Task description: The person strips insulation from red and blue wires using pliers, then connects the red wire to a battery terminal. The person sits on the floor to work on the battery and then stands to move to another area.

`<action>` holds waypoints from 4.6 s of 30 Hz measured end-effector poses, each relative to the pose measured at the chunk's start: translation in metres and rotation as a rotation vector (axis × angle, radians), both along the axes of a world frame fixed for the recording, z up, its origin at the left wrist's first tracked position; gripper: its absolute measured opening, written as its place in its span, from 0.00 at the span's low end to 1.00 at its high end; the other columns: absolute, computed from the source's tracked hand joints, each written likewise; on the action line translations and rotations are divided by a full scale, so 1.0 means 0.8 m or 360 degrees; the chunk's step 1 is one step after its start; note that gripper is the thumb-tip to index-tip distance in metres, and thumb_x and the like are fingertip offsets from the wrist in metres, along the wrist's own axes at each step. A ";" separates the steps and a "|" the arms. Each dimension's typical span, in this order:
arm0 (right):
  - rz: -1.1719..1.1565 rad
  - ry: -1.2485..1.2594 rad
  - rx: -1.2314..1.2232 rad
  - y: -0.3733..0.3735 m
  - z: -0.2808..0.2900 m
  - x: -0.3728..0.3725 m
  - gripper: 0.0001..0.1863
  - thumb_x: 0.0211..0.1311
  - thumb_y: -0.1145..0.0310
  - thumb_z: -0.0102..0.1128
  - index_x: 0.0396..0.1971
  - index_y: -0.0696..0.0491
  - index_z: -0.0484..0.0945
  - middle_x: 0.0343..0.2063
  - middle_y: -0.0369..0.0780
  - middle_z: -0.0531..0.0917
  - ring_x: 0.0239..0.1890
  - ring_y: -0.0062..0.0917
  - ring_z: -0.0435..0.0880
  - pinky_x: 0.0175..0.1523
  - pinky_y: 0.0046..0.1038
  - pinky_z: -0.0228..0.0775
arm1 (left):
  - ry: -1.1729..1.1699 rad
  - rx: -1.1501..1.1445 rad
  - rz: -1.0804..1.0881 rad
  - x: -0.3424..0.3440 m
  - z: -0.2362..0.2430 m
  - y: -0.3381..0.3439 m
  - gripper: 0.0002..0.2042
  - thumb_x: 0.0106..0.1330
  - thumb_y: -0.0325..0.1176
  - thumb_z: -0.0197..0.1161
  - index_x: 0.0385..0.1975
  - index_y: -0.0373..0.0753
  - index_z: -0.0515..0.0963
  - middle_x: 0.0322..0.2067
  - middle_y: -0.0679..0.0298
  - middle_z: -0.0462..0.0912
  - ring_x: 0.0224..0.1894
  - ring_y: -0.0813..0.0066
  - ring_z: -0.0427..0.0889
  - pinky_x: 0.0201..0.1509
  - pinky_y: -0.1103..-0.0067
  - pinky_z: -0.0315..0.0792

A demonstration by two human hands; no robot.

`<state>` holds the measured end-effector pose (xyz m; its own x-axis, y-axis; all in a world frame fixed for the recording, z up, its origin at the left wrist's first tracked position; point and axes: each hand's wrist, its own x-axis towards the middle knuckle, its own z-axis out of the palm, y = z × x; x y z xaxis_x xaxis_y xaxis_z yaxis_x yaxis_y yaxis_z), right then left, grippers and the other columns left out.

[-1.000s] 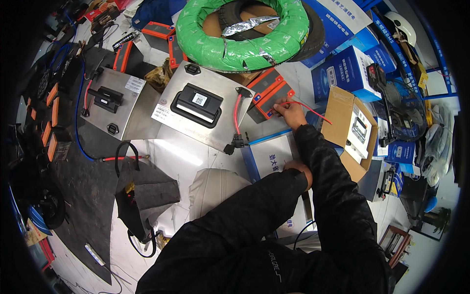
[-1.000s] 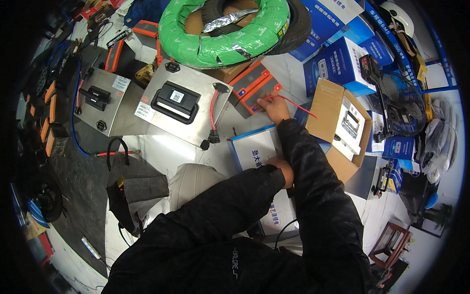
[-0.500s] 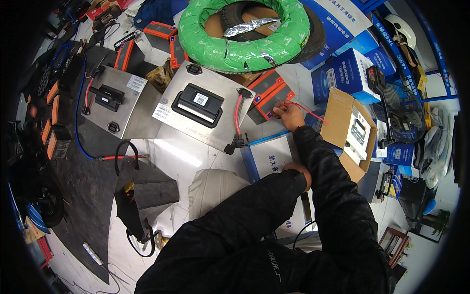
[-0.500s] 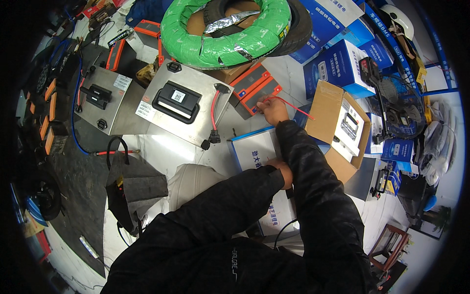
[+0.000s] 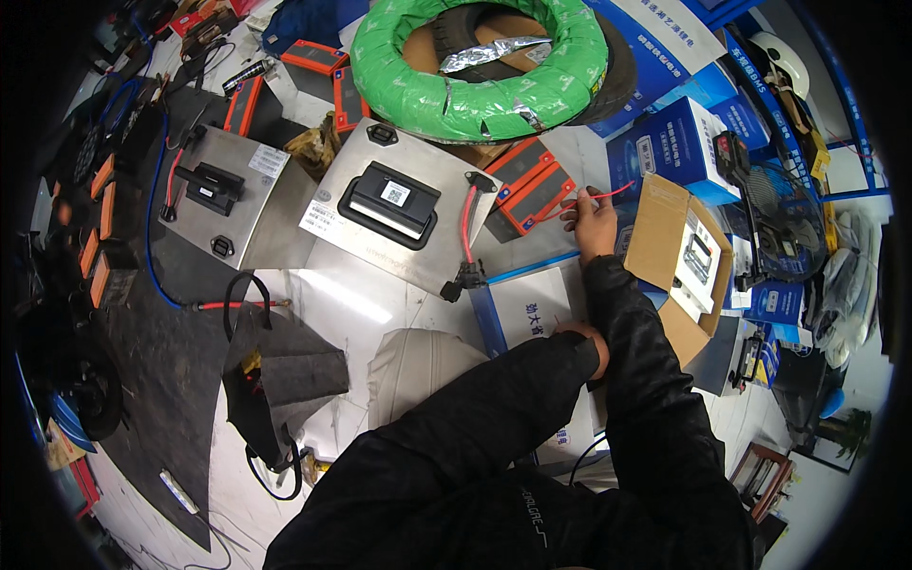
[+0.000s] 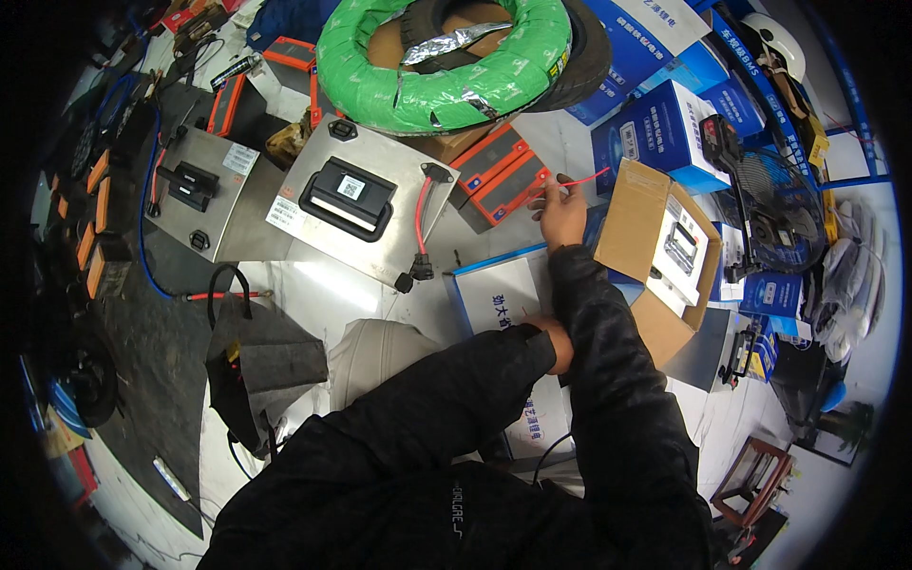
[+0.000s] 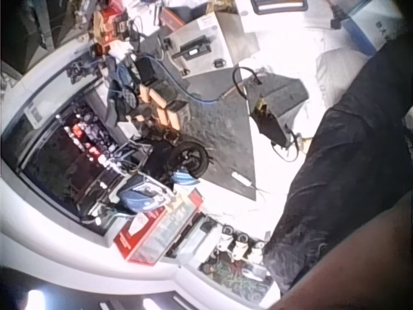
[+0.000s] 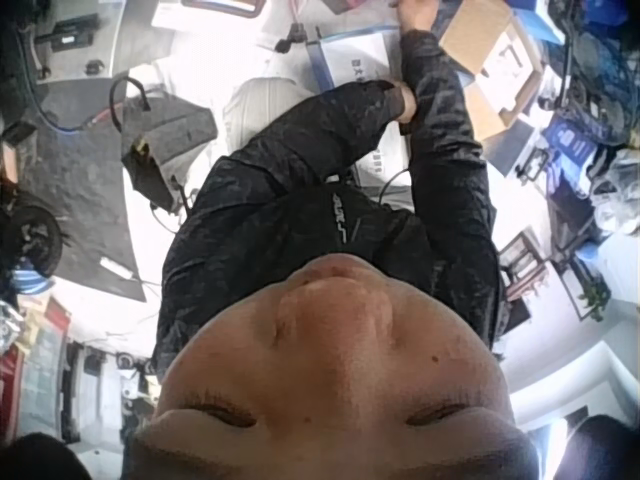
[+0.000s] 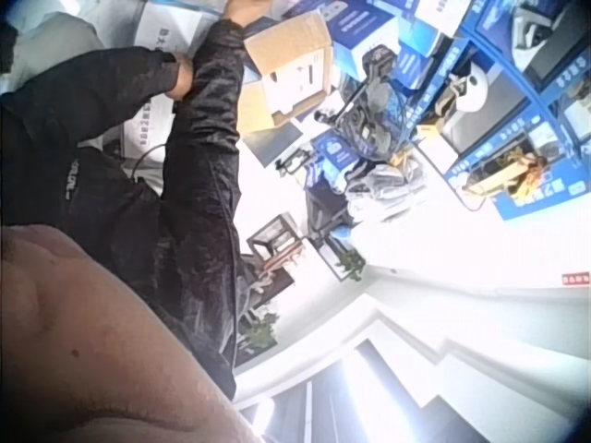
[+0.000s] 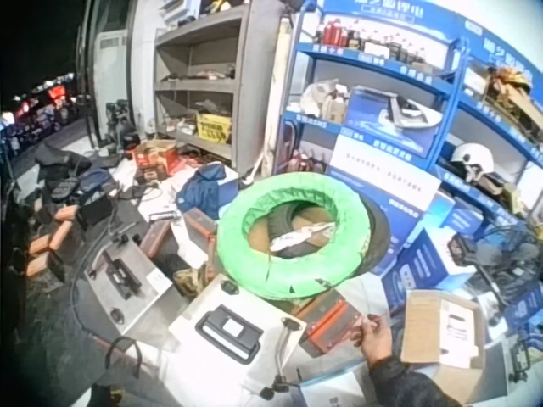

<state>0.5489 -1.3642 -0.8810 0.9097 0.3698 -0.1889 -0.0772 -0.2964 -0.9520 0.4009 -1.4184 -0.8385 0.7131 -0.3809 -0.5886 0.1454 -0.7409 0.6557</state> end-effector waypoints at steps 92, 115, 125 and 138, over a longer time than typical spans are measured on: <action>-0.0179 0.0292 0.0395 -0.002 0.015 0.010 0.19 0.79 0.58 0.54 0.47 0.64 0.75 0.36 0.46 0.85 0.37 0.32 0.89 0.43 0.29 0.83 | -0.0089 0.0155 -0.0088 -0.005 -0.002 -0.017 0.22 0.66 0.40 0.59 0.58 0.42 0.82 0.59 0.55 0.83 0.58 0.51 0.83 0.56 0.51 0.77; -0.0216 0.0290 0.0264 0.029 -0.018 0.011 0.20 0.76 0.61 0.59 0.47 0.67 0.75 0.37 0.48 0.85 0.36 0.32 0.89 0.43 0.30 0.85 | 0.0269 0.0148 0.0233 -0.003 0.025 0.013 0.21 0.63 0.43 0.69 0.56 0.49 0.84 0.58 0.64 0.84 0.59 0.60 0.83 0.58 0.58 0.76; -0.0153 0.0362 0.0602 0.043 -0.026 0.008 0.16 0.74 0.64 0.62 0.46 0.63 0.74 0.38 0.46 0.85 0.44 0.33 0.89 0.48 0.27 0.84 | 0.0237 0.0157 0.0288 -0.007 0.028 0.017 0.22 0.66 0.43 0.67 0.60 0.48 0.82 0.61 0.63 0.82 0.63 0.58 0.80 0.61 0.56 0.73; 0.0051 -0.0212 0.0162 0.051 -0.020 -0.005 0.16 0.74 0.66 0.62 0.44 0.66 0.76 0.33 0.45 0.86 0.34 0.28 0.90 0.40 0.26 0.83 | 0.0258 0.0165 0.0195 -0.008 0.023 0.020 0.25 0.67 0.43 0.66 0.65 0.48 0.78 0.65 0.60 0.78 0.65 0.52 0.77 0.62 0.51 0.70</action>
